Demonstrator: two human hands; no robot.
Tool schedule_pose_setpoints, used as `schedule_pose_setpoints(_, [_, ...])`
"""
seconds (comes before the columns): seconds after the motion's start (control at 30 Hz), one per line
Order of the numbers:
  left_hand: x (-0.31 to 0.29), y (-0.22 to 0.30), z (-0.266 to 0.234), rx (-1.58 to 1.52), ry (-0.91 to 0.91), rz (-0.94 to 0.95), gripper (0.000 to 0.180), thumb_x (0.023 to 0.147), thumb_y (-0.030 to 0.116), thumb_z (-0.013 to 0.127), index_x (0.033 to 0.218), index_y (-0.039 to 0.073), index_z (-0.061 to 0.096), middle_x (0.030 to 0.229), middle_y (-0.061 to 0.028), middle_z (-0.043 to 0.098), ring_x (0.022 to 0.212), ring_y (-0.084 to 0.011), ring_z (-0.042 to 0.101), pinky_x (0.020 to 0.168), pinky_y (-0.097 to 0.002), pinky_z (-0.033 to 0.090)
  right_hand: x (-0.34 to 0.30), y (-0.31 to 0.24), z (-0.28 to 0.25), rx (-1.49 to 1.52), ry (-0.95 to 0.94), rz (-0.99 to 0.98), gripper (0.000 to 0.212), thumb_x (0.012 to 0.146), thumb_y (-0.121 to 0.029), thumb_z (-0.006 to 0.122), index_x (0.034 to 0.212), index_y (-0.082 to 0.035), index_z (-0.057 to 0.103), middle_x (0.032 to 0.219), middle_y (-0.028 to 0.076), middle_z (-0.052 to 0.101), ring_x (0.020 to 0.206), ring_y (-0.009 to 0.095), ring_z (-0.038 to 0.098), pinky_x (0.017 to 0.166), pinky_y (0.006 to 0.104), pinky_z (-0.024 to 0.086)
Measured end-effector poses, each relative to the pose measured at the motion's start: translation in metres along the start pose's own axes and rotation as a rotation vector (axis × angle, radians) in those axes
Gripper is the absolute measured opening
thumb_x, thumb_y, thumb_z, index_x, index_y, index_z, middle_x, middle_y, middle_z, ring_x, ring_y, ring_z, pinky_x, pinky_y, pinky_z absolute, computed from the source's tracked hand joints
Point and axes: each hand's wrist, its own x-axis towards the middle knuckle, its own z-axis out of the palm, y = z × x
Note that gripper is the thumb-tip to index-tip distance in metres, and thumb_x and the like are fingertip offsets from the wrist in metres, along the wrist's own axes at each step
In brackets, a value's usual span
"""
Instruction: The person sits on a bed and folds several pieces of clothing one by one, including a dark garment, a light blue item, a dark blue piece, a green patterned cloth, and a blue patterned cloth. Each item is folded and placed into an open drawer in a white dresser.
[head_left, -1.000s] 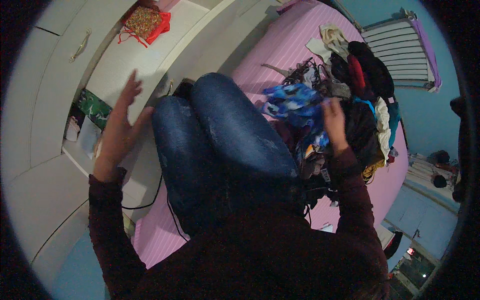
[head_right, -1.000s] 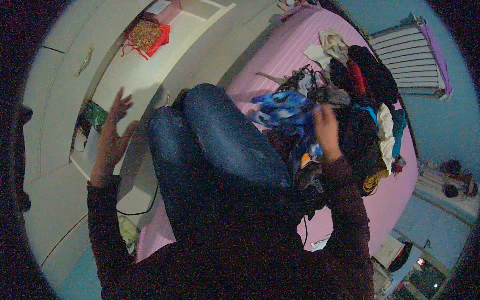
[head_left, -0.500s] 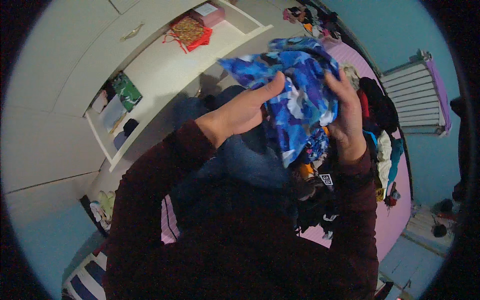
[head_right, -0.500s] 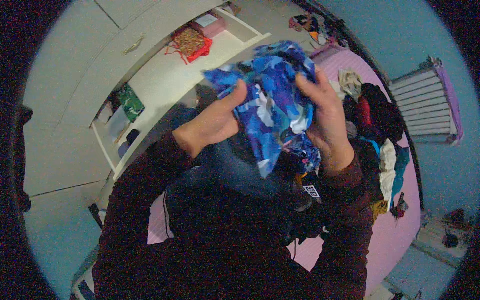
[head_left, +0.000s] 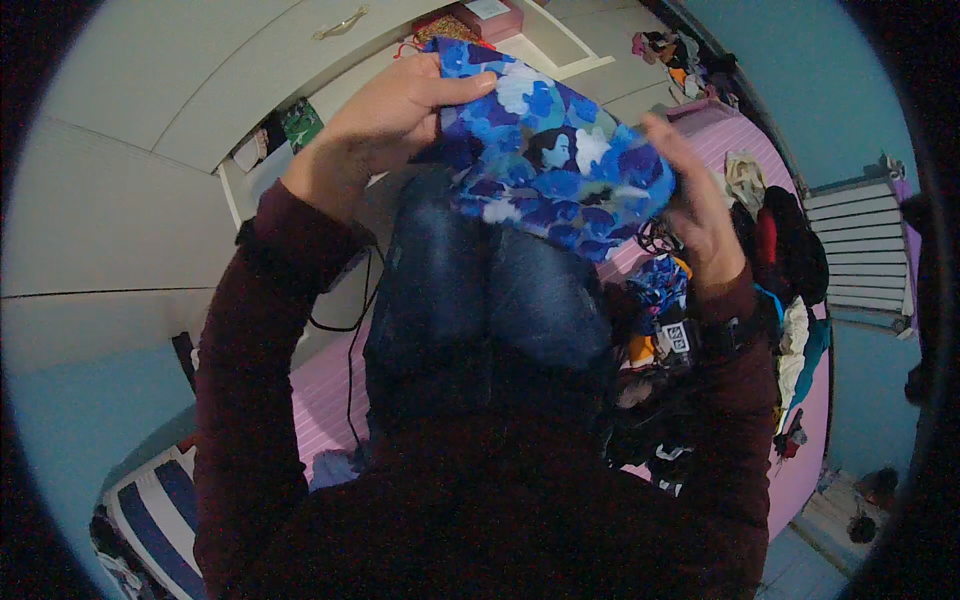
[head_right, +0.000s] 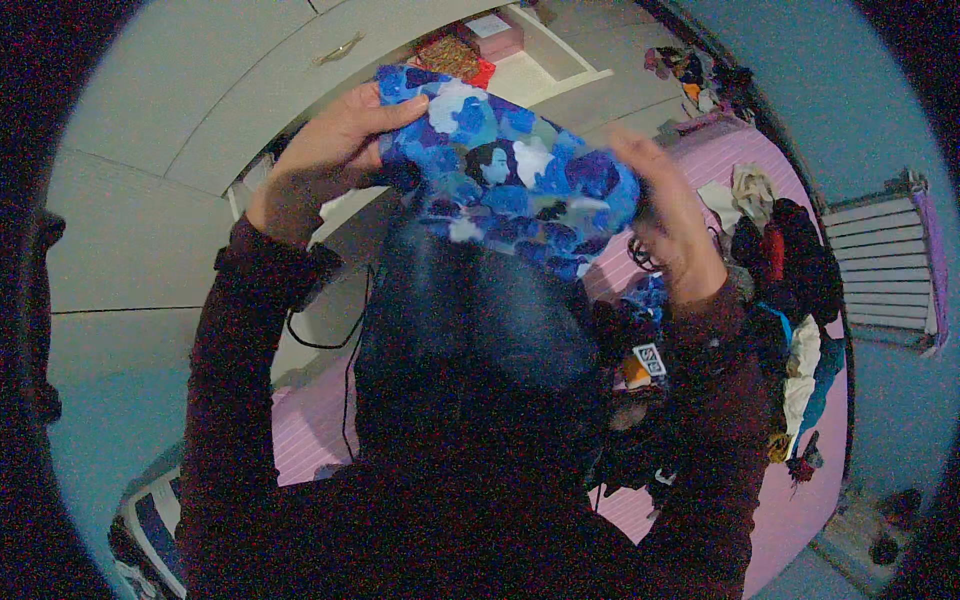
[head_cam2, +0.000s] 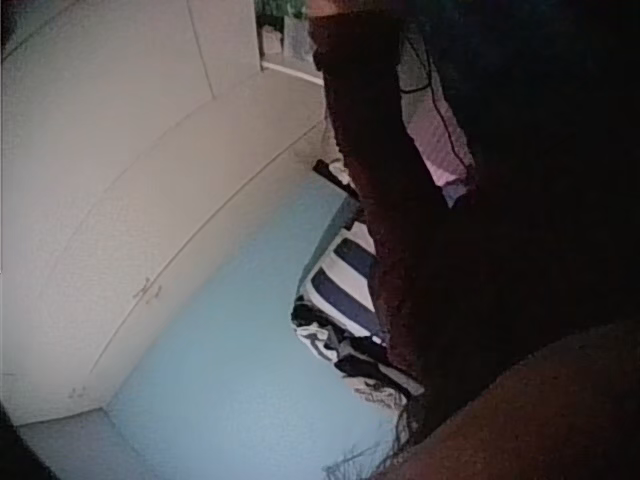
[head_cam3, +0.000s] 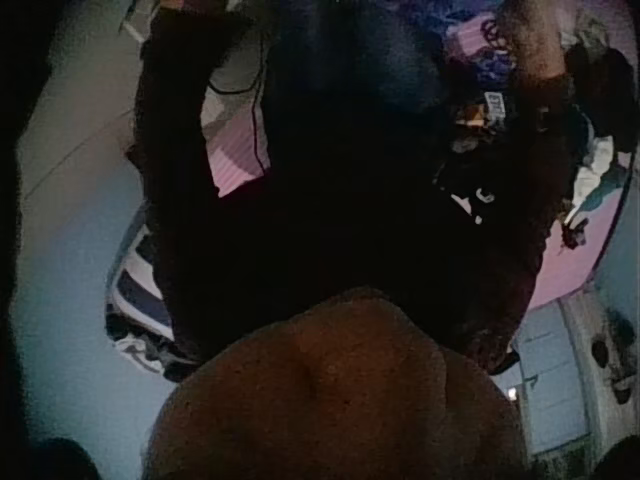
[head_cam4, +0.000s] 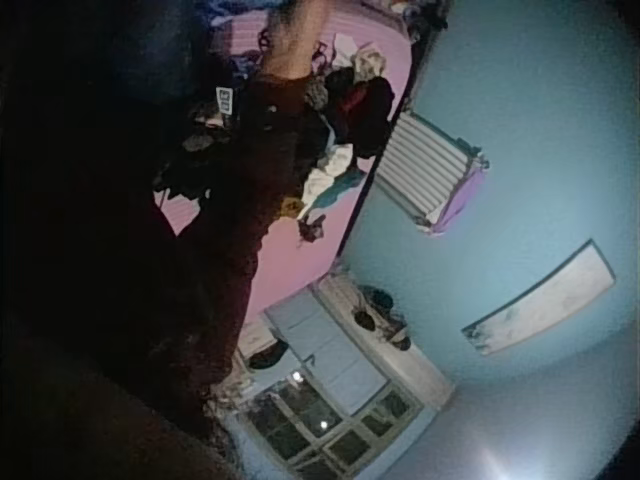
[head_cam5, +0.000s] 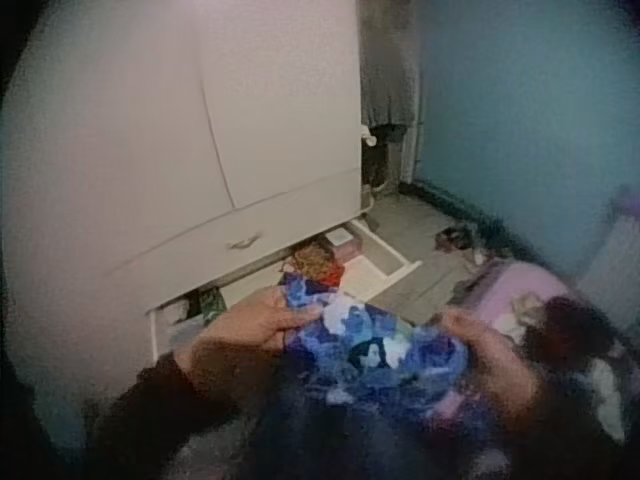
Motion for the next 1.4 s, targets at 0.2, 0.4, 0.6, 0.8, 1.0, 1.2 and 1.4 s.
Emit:
schedule_pose_setpoints(0.2, [0.01, 0.022, -0.043, 0.316, 0.25, -0.055, 0.03, 0.086, 0.032, 0.061, 0.095, 0.004, 0.06, 0.092, -0.0023, 0.064, 0.079, -0.0076, 0.06, 0.073, -0.0203, 0.05, 0.042, -0.023, 0.0, 0.085, -0.016, -0.255, 0.03, 0.087, -0.022, 0.059, 0.111, -0.005, 0.055, 0.1, 0.004, 0.059, 0.091, 0.016, 0.055, 0.083, 0.0298, 0.043])
schedule_pose_setpoints(0.4, [0.001, 0.042, -0.039, 0.371, 0.295, 0.15, 0.029, 0.085, 0.034, 0.062, 0.088, 0.005, 0.065, 0.076, 0.0019, 0.061, 0.067, -0.0069, 0.054, 0.066, -0.0227, 0.046, 0.056, -0.047, 0.002, -0.228, 0.131, -0.531, 0.032, 0.085, -0.023, 0.064, 0.111, -0.007, 0.059, 0.094, -0.002, 0.059, 0.082, 0.006, 0.05, 0.071, 0.0212, 0.036])
schedule_pose_setpoints(0.6, [-0.053, -0.041, -0.011, 0.579, 0.32, 0.212, 0.025, 0.078, 0.024, 0.07, 0.095, 0.005, 0.068, 0.094, -0.0064, 0.065, 0.089, -0.0152, 0.057, 0.086, -0.0293, 0.042, -0.014, -0.005, -0.051, -0.755, 0.112, -0.365, 0.024, 0.081, -0.015, 0.067, 0.103, -0.006, 0.061, 0.091, -0.002, 0.058, 0.082, 0.006, 0.052, 0.074, 0.021, 0.041])
schedule_pose_setpoints(0.8, [-0.108, -0.165, 0.01, 0.675, 0.236, -0.138, 0.03, 0.073, 0.024, 0.075, 0.087, -0.001, 0.064, 0.097, -0.0079, 0.049, 0.088, -0.0223, 0.051, 0.079, -0.0301, 0.042, -0.085, 0.097, -0.081, -0.85, -0.092, 0.066, 0.01, 0.076, -0.002, 0.069, 0.085, -0.003, 0.064, 0.085, -0.003, 0.062, 0.078, 0.006, 0.055, 0.073, 0.0221, 0.044])
schedule_pose_setpoints(1.0, [-0.119, -0.191, 0.011, 0.74, 0.262, -0.235, 0.025, 0.081, 0.022, 0.067, 0.08, -0.002, 0.06, 0.081, -0.0076, 0.055, 0.072, -0.0181, 0.053, 0.068, -0.0306, 0.044, -0.088, 0.126, -0.08, -0.637, 0.051, 0.258, 0.022, 0.083, -0.013, 0.066, 0.102, -0.005, 0.058, 0.082, -0.002, 0.059, 0.075, 0.006, 0.053, 0.07, 0.0204, 0.042])
schedule_pose_setpoints(1.2, [-0.116, -0.182, 0.009, 0.205, 0.222, -0.394, 0.027, 0.085, 0.023, 0.063, 0.075, -0.003, 0.06, 0.071, -0.0074, 0.064, 0.063, -0.0112, 0.059, 0.06, -0.0248, 0.046, -0.072, 0.136, -0.083, -0.511, 0.185, 0.136, 0.019, 0.083, -0.008, 0.064, 0.099, -0.007, 0.055, 0.078, -0.003, 0.057, 0.066, 0.005, 0.048, 0.061, 0.0175, 0.035])
schedule_pose_setpoints(1.4, [-0.126, -0.177, 0.011, 0.238, 0.179, -0.581, 0.03, 0.081, 0.025, 0.067, 0.079, -0.005, 0.064, 0.069, -0.0083, 0.063, 0.064, -0.0113, 0.061, 0.06, -0.0236, 0.048, -0.11, 0.138, -0.096, -0.562, 0.198, 0.203, 0.017, 0.082, -0.005, 0.064, 0.096, -0.005, 0.055, 0.072, -0.005, 0.054, 0.066, 0.005, 0.048, 0.064, 0.018, 0.036])
